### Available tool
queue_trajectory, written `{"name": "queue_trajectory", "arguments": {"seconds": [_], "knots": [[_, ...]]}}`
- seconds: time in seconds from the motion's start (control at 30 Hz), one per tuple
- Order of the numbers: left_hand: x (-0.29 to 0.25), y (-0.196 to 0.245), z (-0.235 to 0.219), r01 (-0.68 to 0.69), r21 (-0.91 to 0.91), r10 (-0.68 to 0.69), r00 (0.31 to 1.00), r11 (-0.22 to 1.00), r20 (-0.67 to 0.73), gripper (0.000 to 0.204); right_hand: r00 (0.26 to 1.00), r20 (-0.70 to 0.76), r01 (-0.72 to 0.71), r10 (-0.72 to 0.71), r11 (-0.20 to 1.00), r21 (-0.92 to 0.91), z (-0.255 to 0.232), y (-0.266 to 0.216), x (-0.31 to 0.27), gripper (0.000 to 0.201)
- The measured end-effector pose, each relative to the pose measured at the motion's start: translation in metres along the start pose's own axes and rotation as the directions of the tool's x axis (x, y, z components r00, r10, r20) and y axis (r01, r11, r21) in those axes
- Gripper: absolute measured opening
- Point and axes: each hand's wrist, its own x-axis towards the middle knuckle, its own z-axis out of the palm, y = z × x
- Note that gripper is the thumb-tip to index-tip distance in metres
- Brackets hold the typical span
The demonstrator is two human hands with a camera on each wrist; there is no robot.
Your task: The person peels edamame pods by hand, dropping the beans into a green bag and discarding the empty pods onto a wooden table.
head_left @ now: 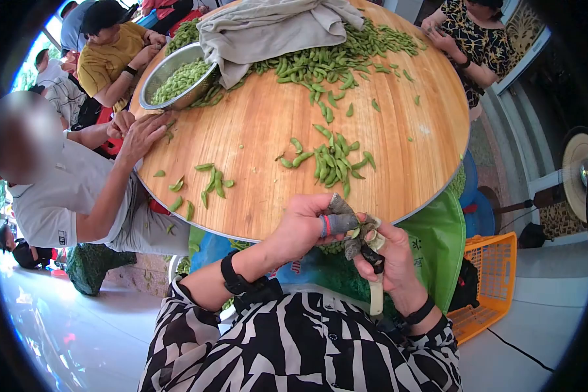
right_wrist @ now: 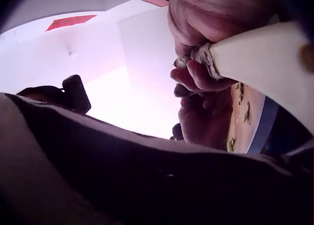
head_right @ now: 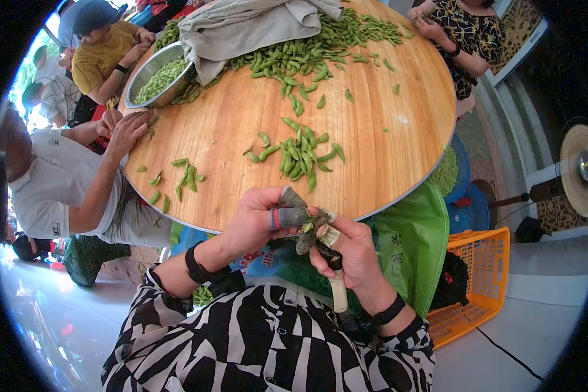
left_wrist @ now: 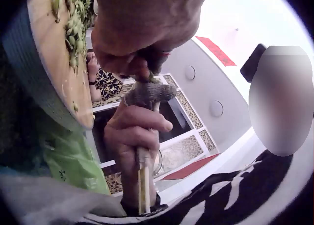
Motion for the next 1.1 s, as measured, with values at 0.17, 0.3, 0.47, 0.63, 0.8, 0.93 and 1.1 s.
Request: {"name": "queue_trajectory", "arguments": {"seconds": [0.17,0.3,0.47,0.63,0.8,0.93,1.1], "knots": [[-0.004,0.005,0.005,0.060,0.244,-0.066,0.998,0.968,0.017,0.011,0.985,-0.087,0.102,-0.147,0.917,-0.385,0.005,-0.004,0.002,0.022],[-0.005,0.000,0.006,-0.002,0.253,-0.018,0.997,0.968,0.075,0.017,0.954,-0.102,0.157,-0.283,0.758,-0.633,0.005,-0.004,0.003,0.011],[-0.005,-0.011,-0.002,-0.065,0.244,0.075,0.997,0.968,-0.033,0.026,0.861,0.043,0.272,-0.506,0.388,-0.880,0.008,-0.008,-0.002,0.017],[-0.010,-0.014,0.001,-0.246,0.405,0.249,0.967,0.880,0.047,0.027,0.865,0.173,0.343,-0.471,0.305,-0.888,0.008,0.001,0.003,0.017],[-0.012,-0.017,0.006,-0.181,0.183,0.185,0.983,0.966,-0.003,0.026,0.984,-0.085,0.052,-0.156,0.711,-0.701,0.006,-0.004,0.003,0.015],[-0.016,-0.028,0.005,-0.147,0.284,0.144,0.989,0.948,0.031,0.024,0.992,-0.002,0.085,-0.125,0.680,-0.728,-0.007,0.001,0.004,0.019],[-0.022,-0.043,0.011,-0.185,0.479,0.179,0.982,0.858,0.060,0.026,0.968,0.137,0.216,-0.211,0.412,-0.885,-0.016,0.005,-0.004,0.021]]}}
